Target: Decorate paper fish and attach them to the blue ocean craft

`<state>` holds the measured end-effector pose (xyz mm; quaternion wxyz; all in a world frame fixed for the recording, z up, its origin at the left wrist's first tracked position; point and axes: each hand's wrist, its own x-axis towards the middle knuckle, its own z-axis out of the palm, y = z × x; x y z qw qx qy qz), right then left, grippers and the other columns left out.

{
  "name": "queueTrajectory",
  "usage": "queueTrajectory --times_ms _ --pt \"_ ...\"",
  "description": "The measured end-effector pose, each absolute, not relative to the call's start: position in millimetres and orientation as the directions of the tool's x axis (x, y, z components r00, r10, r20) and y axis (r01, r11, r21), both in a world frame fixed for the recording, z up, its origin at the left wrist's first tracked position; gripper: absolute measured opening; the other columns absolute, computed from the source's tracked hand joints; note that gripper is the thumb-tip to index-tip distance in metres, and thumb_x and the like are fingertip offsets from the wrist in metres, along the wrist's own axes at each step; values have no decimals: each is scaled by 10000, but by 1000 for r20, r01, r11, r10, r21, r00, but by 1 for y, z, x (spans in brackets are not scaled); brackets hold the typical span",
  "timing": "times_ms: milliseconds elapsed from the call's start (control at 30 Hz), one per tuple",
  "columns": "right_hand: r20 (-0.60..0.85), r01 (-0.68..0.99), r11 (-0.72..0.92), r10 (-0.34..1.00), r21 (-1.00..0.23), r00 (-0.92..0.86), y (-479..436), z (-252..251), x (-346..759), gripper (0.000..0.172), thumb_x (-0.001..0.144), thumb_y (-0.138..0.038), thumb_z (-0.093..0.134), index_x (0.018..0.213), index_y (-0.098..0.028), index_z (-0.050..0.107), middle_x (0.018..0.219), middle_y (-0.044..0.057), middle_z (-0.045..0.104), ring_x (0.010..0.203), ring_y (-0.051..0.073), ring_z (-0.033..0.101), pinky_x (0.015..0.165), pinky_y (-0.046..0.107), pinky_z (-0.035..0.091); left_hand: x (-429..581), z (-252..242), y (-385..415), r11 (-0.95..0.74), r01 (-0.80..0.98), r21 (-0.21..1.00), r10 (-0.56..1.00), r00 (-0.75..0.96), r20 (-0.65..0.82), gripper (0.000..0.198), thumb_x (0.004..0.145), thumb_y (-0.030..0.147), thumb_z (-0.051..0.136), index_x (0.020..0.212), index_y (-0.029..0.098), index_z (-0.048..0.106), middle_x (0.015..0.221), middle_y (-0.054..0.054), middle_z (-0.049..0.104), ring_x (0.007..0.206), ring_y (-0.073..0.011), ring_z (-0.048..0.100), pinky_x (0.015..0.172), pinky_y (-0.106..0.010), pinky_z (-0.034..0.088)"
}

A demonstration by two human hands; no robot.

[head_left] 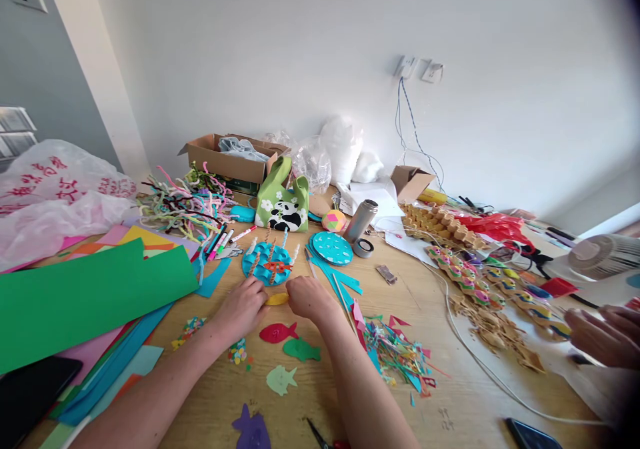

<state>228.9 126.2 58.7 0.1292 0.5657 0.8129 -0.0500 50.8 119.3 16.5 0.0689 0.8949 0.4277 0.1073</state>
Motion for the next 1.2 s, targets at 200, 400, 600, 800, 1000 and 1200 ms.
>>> queueTrajectory --times_ms 200,400,600,800,1000,1200 --pt "-290 929 369 892 26 -346 127 64 236 282 823 -130 512 1029 -145 703 1047 144 727 1017 269 685 791 315 502 50 10 125 -604 706 370 796 551 251 186 865 104 522 773 167 671 880 -78 658 956 -220 584 838 -342 484" --pt "-341 905 422 845 -49 -412 125 78 246 251 796 -194 541 955 -182 735 997 96 745 942 231 693 699 263 466 50 12 130 -455 595 662 872 448 197 112 753 112 558 732 172 650 799 -42 678 811 -184 627 696 -268 477" --pt "-401 883 449 790 -138 -465 121 88 247 231 797 -224 553 941 -191 731 967 74 739 875 201 672 649 247 422 51 16 128 -324 448 833 894 433 115 192 780 313 547 695 165 633 724 -37 659 679 -161 596 607 -244 457" --pt "-333 853 422 792 -309 -512 120 95 260 182 819 -244 612 960 -177 705 929 48 733 808 160 648 634 227 398 47 21 132 -205 322 924 910 411 59 274 734 422 571 643 166 601 601 8 573 601 -140 521 568 -241 401" --pt "-219 824 330 857 -461 -466 120 97 266 129 853 -288 640 879 -173 693 814 13 715 694 116 596 569 206 351 46 26 134 -120 221 968 912 410 20 309 713 458 618 656 154 628 610 13 582 621 -138 533 601 -247 407" --pt "-126 789 313 891 -528 -437 118 100 261 86 842 -196 609 786 -170 669 716 -11 678 637 99 559 575 203 345 44 27 135 -103 157 982 904 426 27 344 712 494 674 680 151 660 663 -14 656 686 -159 597 653 -259 457"
